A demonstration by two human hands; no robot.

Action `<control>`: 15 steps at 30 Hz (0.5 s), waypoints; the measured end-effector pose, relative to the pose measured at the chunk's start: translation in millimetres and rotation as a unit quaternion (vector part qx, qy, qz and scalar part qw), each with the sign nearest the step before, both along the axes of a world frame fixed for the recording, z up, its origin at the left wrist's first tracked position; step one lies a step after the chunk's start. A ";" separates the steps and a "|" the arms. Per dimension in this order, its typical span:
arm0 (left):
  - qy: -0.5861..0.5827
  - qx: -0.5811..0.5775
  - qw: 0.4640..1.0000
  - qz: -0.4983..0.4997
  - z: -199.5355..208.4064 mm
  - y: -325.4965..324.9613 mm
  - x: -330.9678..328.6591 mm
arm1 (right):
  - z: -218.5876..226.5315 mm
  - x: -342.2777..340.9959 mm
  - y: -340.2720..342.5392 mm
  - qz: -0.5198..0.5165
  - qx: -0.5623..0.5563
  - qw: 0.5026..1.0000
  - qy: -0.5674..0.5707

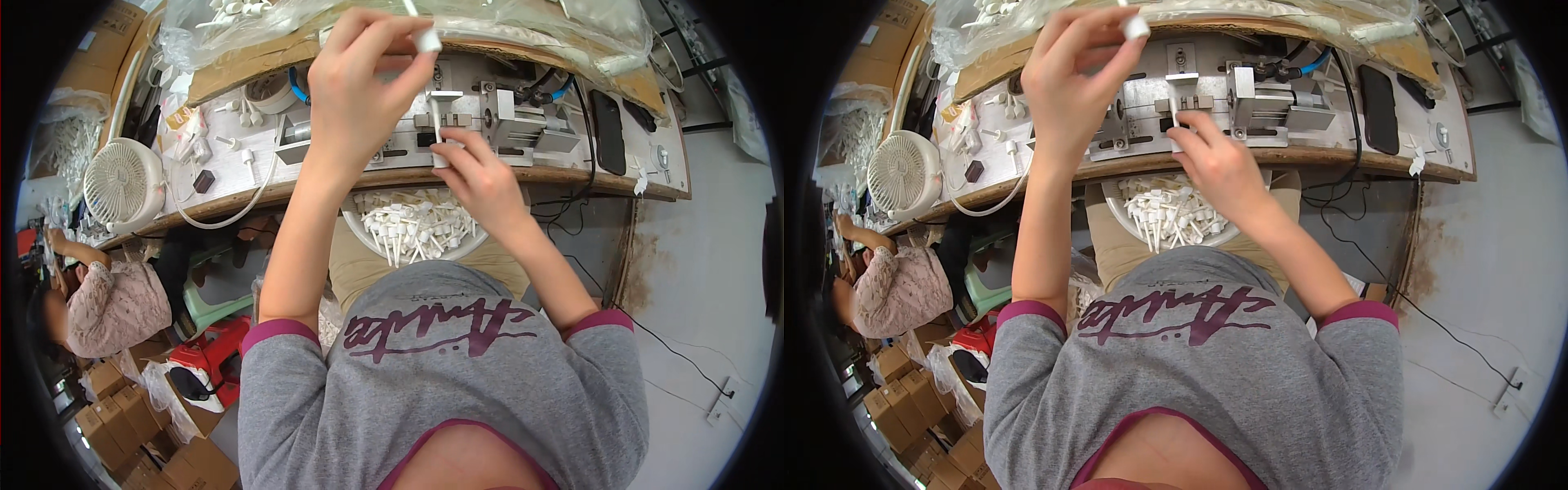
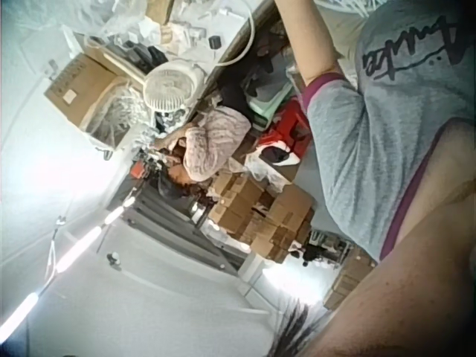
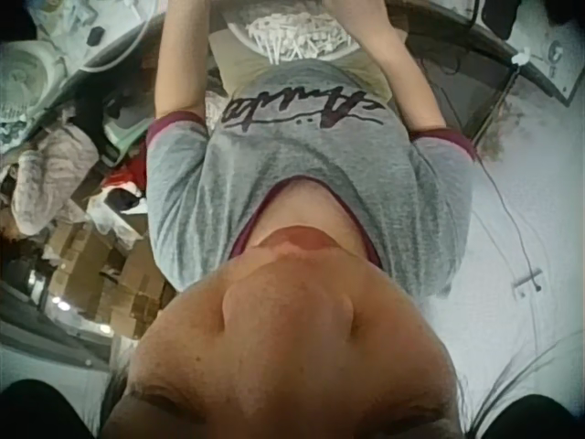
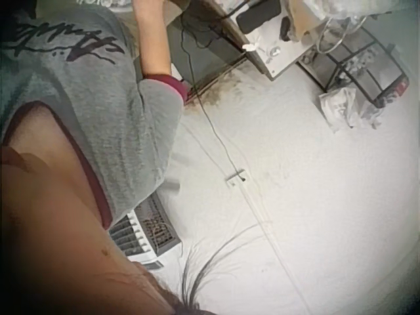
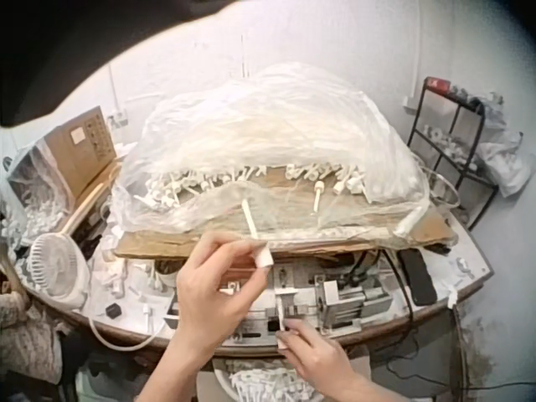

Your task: Manually assemble and sort small white plastic components using a workbench fixture.

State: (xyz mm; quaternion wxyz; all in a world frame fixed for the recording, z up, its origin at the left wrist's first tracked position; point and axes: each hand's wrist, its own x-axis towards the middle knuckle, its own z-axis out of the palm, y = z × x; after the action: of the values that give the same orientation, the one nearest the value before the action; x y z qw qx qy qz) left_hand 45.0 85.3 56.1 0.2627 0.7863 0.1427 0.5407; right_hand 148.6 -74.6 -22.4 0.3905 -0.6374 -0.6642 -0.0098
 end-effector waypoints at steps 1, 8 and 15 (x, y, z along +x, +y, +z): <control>0.002 -0.024 1.000 -0.014 -3.8 -6.3 -7.7 | -6.6 -3.1 0.4 -0.002 0.006 1.000 -0.005; 0.051 -0.123 0.991 -0.026 -20.1 -38.1 -42.8 | -2.7 -2.6 5.7 -0.023 -0.053 0.983 -0.172; 0.095 -0.137 0.986 -0.023 -32.2 -49.1 -53.4 | 2.1 -1.2 14.7 -0.031 -0.092 0.974 -0.204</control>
State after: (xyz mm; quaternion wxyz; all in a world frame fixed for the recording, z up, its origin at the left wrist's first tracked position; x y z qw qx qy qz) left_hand -8.4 36.2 23.8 0.3658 0.7937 0.2213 0.4328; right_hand 147.4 -59.9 -20.3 0.1855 -0.6752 -0.7082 -0.0906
